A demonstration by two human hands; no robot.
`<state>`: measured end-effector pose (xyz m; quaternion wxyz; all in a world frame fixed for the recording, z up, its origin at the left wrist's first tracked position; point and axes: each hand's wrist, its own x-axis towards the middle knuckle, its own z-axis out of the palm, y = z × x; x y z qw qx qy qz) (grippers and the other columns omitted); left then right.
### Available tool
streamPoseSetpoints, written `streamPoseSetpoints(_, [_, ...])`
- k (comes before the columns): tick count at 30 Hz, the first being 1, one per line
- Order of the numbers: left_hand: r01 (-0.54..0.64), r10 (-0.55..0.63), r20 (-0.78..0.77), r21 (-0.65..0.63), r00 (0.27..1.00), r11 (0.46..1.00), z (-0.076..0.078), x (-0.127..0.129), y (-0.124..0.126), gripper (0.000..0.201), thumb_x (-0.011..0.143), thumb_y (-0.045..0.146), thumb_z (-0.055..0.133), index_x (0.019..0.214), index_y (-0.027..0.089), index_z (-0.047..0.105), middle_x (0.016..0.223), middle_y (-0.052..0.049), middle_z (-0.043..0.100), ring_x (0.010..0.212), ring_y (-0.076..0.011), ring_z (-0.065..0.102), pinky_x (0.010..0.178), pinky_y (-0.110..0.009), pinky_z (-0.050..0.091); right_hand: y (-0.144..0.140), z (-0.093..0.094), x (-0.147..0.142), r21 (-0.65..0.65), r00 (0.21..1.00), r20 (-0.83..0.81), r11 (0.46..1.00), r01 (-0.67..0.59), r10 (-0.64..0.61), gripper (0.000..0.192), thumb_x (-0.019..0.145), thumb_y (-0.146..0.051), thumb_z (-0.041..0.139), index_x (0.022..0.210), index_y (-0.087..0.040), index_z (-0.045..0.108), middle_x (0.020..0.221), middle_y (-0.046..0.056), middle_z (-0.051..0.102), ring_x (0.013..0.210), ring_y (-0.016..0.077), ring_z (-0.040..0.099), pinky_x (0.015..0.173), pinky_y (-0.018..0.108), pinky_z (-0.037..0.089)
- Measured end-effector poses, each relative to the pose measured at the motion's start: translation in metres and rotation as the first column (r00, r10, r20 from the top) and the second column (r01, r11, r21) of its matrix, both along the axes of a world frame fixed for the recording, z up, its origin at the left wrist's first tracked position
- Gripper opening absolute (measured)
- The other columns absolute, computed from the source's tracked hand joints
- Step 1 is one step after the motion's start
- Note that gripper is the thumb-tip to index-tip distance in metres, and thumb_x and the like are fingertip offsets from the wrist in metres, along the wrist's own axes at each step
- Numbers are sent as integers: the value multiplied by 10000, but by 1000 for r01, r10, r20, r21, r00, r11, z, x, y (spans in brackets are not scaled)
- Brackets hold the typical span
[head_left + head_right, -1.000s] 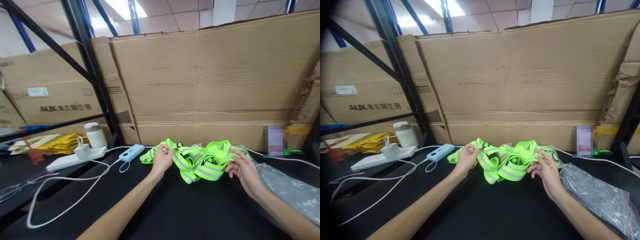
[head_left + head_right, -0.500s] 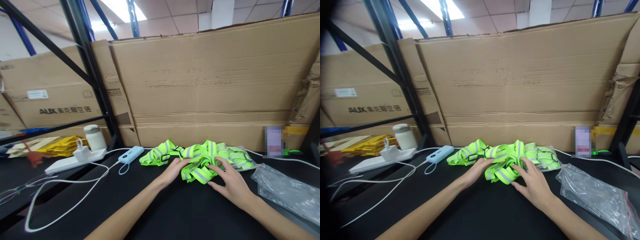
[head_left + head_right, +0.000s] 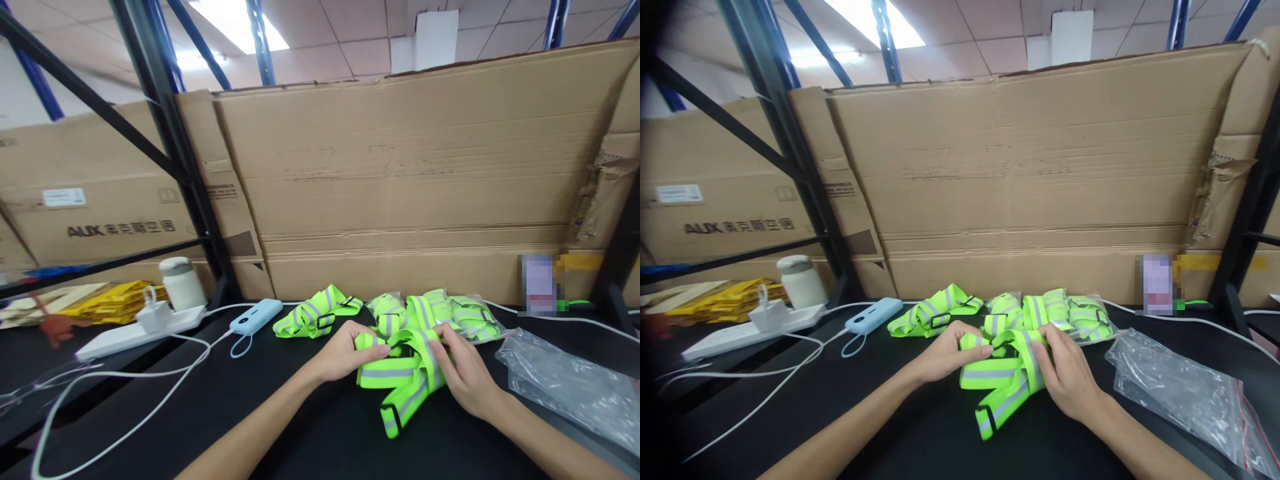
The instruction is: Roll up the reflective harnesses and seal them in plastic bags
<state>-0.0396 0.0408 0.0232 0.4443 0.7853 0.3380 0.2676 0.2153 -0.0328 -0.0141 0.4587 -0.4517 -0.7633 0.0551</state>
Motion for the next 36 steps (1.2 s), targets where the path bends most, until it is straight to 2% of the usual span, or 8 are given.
streamPoseSetpoints(2, [15,-9,57,-106,998,994,-2,3,-2,579,790,621,709,506,165,493,486,54,375,471,-78,288,473,-220,233,-2,0,3,-24,999,33,1000,4,-3,213,1028,-401,438,1137,-227,492,871,34,601,774,223,622,714,360,527])
streamPoseSetpoints(6, [-106,139,165,-195,976,975,-8,7,0,634,717,629,764,467,177,396,466,72,323,462,-62,250,469,-213,193,-3,-1,3,86,983,180,996,18,-33,789,816,-477,732,1448,-207,343,1100,113,617,966,310,636,844,466,549])
streamPoseSetpoints(10, [-189,295,286,-345,912,919,-9,9,2,569,644,564,830,479,172,453,466,62,390,445,-63,318,455,-202,236,1,-3,-1,252,966,244,968,19,-83,587,875,-234,642,1422,-228,430,1317,157,554,1234,350,549,1002,515,481])
streamPoseSetpoints(17, [-230,387,324,-430,864,873,-9,9,3,429,620,457,849,512,157,561,469,37,491,433,-82,414,446,-202,301,2,4,9,469,952,279,883,-18,-129,439,910,13,467,1195,-276,632,1291,136,560,1189,304,562,923,498,480])
streamPoseSetpoints(21, [-286,460,335,-457,822,842,-10,11,3,374,628,441,834,536,152,615,475,19,554,436,-107,475,455,-218,345,-14,12,-1,282,874,479,929,-238,78,557,845,-60,513,1363,-262,552,1463,145,494,1387,340,417,1082,597,367])
streamPoseSetpoints(25, [-335,516,345,-466,784,819,-7,11,4,319,615,430,817,601,162,644,575,-14,655,512,-152,583,510,-238,427,-21,12,-17,102,794,569,940,-326,214,634,739,-449,720,1312,-227,567,1603,174,340,1467,436,291,1149,709,199])
streamPoseSetpoints(30, [-366,513,302,-430,804,826,-3,8,7,340,625,479,772,605,175,621,587,-23,650,527,-172,590,547,-265,453,-9,3,-11,272,884,465,943,-194,48,111,836,-208,649,920,-210,577,1530,149,448,1449,375,346,1165,591,265])
streamPoseSetpoints(36, [-407,443,139,-227,885,885,-11,6,7,392,703,510,747,539,185,603,528,-4,532,608,-209,576,584,-274,405,-2,-4,11,136,998,57,990,-24,17,161,971,-264,491,1121,-218,529,1359,142,531,1256,311,544,1004,432,479])
